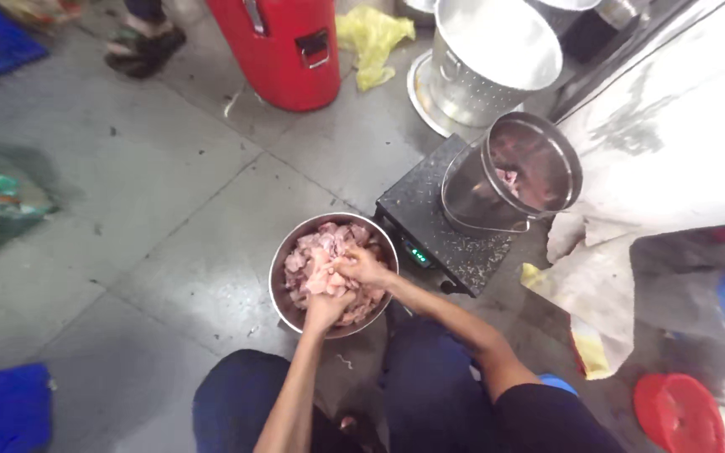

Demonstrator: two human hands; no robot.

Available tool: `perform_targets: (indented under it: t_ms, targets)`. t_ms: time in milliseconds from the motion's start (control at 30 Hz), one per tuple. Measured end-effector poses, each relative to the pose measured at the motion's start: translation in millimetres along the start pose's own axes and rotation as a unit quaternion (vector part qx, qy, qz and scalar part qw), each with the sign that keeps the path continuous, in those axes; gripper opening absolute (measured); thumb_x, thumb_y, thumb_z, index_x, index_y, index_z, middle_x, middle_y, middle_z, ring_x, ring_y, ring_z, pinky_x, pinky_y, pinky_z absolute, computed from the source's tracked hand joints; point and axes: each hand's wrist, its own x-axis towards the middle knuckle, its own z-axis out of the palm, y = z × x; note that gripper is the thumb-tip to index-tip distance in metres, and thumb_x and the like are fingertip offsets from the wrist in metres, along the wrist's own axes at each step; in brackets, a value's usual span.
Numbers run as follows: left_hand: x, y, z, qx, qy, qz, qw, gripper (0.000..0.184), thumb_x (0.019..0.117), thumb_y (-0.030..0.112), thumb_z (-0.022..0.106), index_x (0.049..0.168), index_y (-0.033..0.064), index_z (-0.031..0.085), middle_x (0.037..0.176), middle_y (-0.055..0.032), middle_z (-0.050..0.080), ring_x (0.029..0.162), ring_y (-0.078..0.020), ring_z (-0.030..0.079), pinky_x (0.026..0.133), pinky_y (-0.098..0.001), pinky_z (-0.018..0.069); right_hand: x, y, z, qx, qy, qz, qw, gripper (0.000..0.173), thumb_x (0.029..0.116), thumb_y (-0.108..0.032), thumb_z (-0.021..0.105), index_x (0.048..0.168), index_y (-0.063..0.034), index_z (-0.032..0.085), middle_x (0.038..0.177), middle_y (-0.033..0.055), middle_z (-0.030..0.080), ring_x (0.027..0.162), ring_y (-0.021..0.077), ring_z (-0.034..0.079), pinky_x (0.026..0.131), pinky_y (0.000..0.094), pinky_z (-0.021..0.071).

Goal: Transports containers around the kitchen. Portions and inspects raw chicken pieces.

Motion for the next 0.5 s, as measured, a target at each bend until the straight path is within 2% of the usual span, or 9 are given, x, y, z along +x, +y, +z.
perform_targets:
  t_ms: [100, 167, 233, 267, 333, 367, 400, 467, 500]
  targets:
    - [-5, 15, -1, 0.038, -0.014, -0.021, 0.999, 0.062, 0.0696, 0.01, 0.089, 0.124, -0.0029, 0.063, 0.11, -0.0152, 0.07, 0.103, -0.0212, 0.068, 0.095, -0.0458, 0.0548, -6, 2, -4, 0.026, 0.003, -0.009, 1.0, 0.032, 0.0946, -0.016, 0.07, 0.116, 0.0065, 0.065, 0.107, 0.0171, 0.066, 0.09, 0.0154, 0.064, 0.083, 0.0329, 0.0556]
    - [-12, 39, -7, 0.047, -0.02, -0.01, 0.999, 0.061, 0.0706, 0.009, 0.089, 0.124, -0.003, 0.063, 0.11, -0.0159, 0.071, 0.103, -0.0227, 0.068, 0.095, -0.0478, 0.0549, -13, -15, -10, 0.024, 0.008, -0.044, 0.999, 0.028, 0.0947, -0.015, 0.07, 0.111, 0.0072, 0.066, 0.106, 0.0162, 0.066, 0.089, 0.0138, 0.063, 0.083, 0.0311, 0.0549]
    - [-20, 72, -12, 0.033, -0.015, 0.018, 0.999, 0.059, 0.0687, 0.007, 0.089, 0.121, -0.002, 0.064, 0.107, -0.0126, 0.071, 0.098, -0.0178, 0.068, 0.091, -0.0433, 0.0567, -22, -44, -23, 0.016, 0.022, -0.09, 0.996, 0.029, 0.0945, -0.017, 0.07, 0.11, 0.0066, 0.068, 0.107, 0.0154, 0.067, 0.092, 0.0131, 0.064, 0.085, 0.0305, 0.0548]
    - [-24, 92, -14, 0.023, -0.017, 0.036, 0.999, 0.06, 0.0676, 0.007, 0.088, 0.121, -0.0013, 0.063, 0.105, -0.0105, 0.071, 0.095, -0.0148, 0.068, 0.088, -0.04, 0.0577, -29, -61, -33, 0.02, 0.031, -0.114, 0.993, 0.03, 0.094, -0.016, 0.069, 0.112, 0.008, 0.068, 0.114, 0.0183, 0.067, 0.099, 0.0159, 0.064, 0.091, 0.0328, 0.0539]
    - [-27, 137, -14, 0.005, -0.031, 0.085, 0.996, 0.061, 0.0651, 0.008, 0.089, 0.12, 0.0015, 0.063, 0.1, -0.0049, 0.071, 0.088, -0.0091, 0.069, 0.081, -0.0331, 0.0605, -47, -103, -58, 0.034, 0.056, -0.138, 0.988, 0.032, 0.0933, -0.018, 0.067, 0.114, 0.0074, 0.067, 0.12, 0.0192, 0.064, 0.101, 0.0165, 0.064, 0.09, 0.0334, 0.0549]
    - [-27, 161, -12, -0.005, -0.046, 0.114, 0.992, 0.06, 0.065, 0.01, 0.089, 0.119, 0.0026, 0.064, 0.098, -0.0029, 0.072, 0.086, -0.0078, 0.069, 0.079, -0.0314, 0.061, -58, -126, -73, 0.044, 0.075, -0.138, 0.987, 0.033, 0.0939, -0.018, 0.067, 0.116, 0.0067, 0.066, 0.121, 0.0186, 0.063, 0.099, 0.0162, 0.064, 0.087, 0.0332, 0.0558]
    - [-27, 186, -9, -0.015, -0.068, 0.148, 0.987, 0.057, 0.0659, 0.013, 0.088, 0.117, 0.0039, 0.065, 0.096, -0.0012, 0.071, 0.085, -0.0074, 0.069, 0.077, -0.0307, 0.0608, -70, -148, -88, 0.055, 0.1, -0.144, 0.983, 0.031, 0.0943, -0.018, 0.067, 0.115, 0.0051, 0.066, 0.114, 0.016, 0.063, 0.091, 0.0147, 0.064, 0.079, 0.0317, 0.0564]
    - [-23, 238, 4, -0.067, -0.132, 0.251, 0.957, 0.042, 0.0694, 0.014, 0.086, 0.107, 0.009, 0.068, 0.086, 0.0027, 0.071, 0.074, -0.007, 0.069, 0.066, -0.0277, 0.0612, -98, -185, -123, 0.087, 0.141, -0.182, 0.969, 0.025, 0.0951, -0.017, 0.065, 0.114, -0.0001, 0.065, 0.093, 0.0084, 0.064, 0.072, 0.0102, 0.062, 0.063, 0.0274, 0.0557]
    - [-21, 267, 15, -0.095, -0.174, 0.307, 0.931, 0.037, 0.0721, 0.011, 0.086, 0.106, 0.0102, 0.069, 0.084, 0.0026, 0.072, 0.071, -0.008, 0.069, 0.062, -0.0276, 0.0607, -113, -202, -142, 0.089, 0.165, -0.214, 0.959, 0.018, 0.0963, -0.017, 0.063, 0.11, -0.0055, 0.064, 0.079, 0.0017, 0.064, 0.06, 0.0058, 0.059, 0.054, 0.0234, 0.053]
